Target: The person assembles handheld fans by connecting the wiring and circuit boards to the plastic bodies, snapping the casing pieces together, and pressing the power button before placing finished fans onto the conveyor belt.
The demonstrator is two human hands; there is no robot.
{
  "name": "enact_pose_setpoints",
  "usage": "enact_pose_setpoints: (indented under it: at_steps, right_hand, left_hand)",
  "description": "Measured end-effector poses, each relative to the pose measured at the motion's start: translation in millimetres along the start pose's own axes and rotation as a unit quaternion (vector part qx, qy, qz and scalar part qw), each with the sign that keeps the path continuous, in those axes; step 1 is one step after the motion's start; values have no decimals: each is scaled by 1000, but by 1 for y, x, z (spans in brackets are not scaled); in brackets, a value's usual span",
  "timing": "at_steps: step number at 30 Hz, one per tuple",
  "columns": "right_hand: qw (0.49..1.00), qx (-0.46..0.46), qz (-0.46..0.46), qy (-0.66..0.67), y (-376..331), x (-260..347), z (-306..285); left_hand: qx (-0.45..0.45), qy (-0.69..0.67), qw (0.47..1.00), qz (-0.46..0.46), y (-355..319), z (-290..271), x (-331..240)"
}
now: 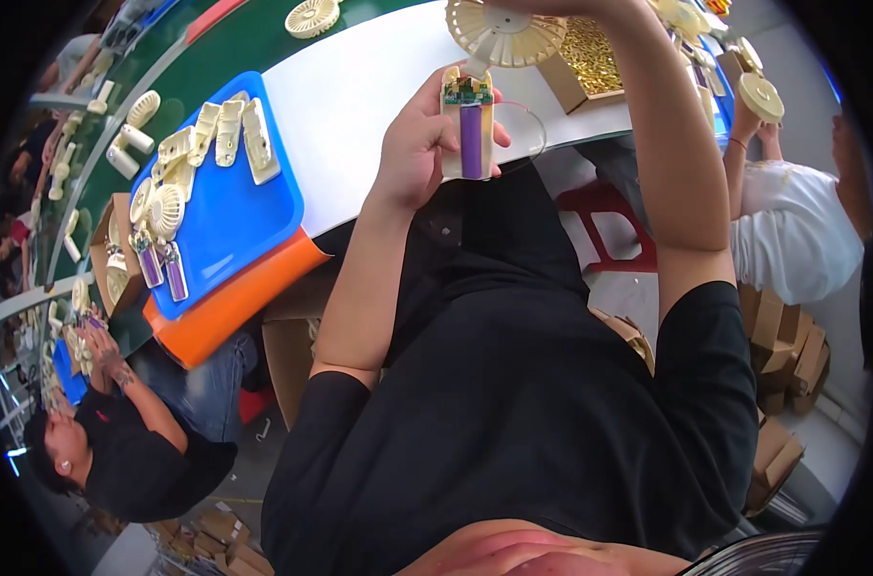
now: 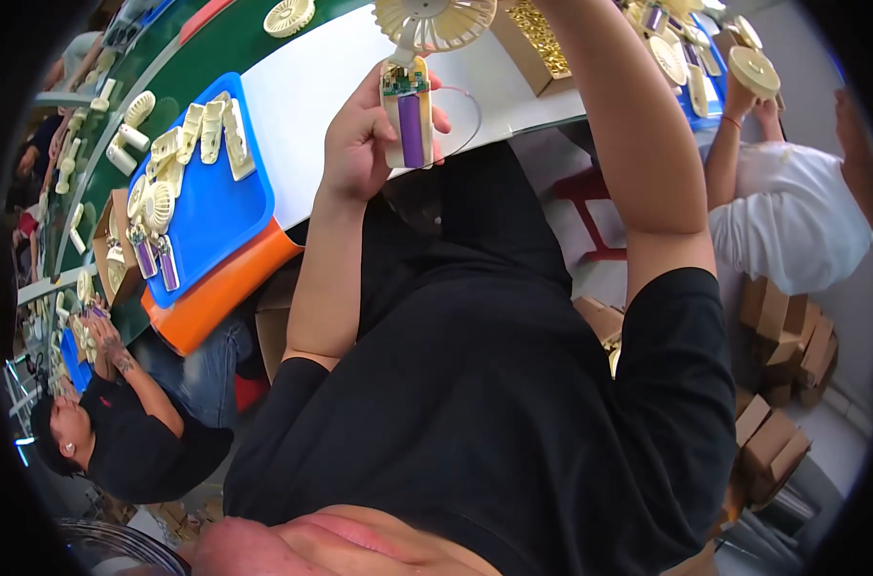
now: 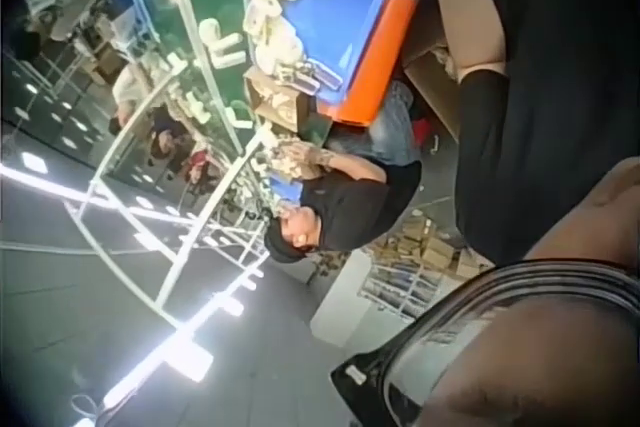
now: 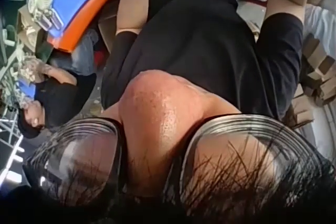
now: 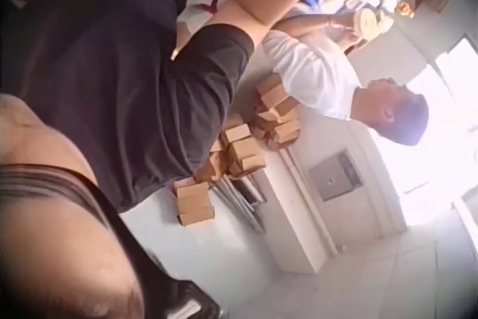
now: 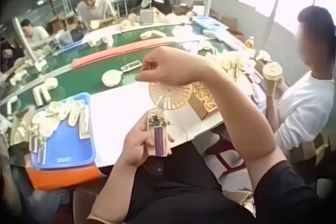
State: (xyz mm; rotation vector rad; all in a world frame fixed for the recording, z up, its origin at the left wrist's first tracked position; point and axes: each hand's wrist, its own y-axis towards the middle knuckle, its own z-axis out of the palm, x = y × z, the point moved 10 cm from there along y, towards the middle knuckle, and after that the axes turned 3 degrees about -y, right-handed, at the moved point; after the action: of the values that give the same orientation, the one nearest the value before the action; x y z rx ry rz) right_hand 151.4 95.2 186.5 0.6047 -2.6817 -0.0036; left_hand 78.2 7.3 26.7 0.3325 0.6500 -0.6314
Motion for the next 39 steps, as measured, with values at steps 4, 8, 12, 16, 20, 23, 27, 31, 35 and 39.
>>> enact_pose_setpoints:
  at_steps: [4, 8, 12, 16, 20, 23, 27, 31, 35, 39]
  right_hand:
    - [991, 79, -41, 101, 38, -13, 41]
    - [988, 66, 37, 134, 60, -25, 73]
    - [937, 130, 52, 320, 62, -77, 116]
    - [754, 210, 167, 599, 37, -76, 155]
    - [606, 249, 26, 755, 21, -83, 161]
    - [609, 234, 81, 754, 20, -96, 173]
    - [550, 253, 40, 795, 3, -66, 155]
    - [634, 188, -26, 749, -6, -59, 147]
    - [678, 162, -14, 717, 10, -78, 162]
    - [781, 149, 112, 597, 14, -94, 163]
  left_hand:
    - [-1, 128, 992, 4, 0, -13, -12]
    - [-58, 259, 961, -71, -9, -35, -8]
    - [-98, 263, 959, -29, 0, -48, -15]
    - [-122, 316, 940, -42, -16, -78, -19]
    - [-147, 313, 937, -41, -9, -82, -23]
    - [-173, 302, 936, -55, -12, -94, -26]
    - [-182, 255, 949, -41, -18, -98, -33]
    - [-171, 270, 946, -48, -18, -99, -35]
    - [-172, 293, 940, -26, -16, -95, -34]
    - [-128, 291, 947, -49, 5, -86, -19]
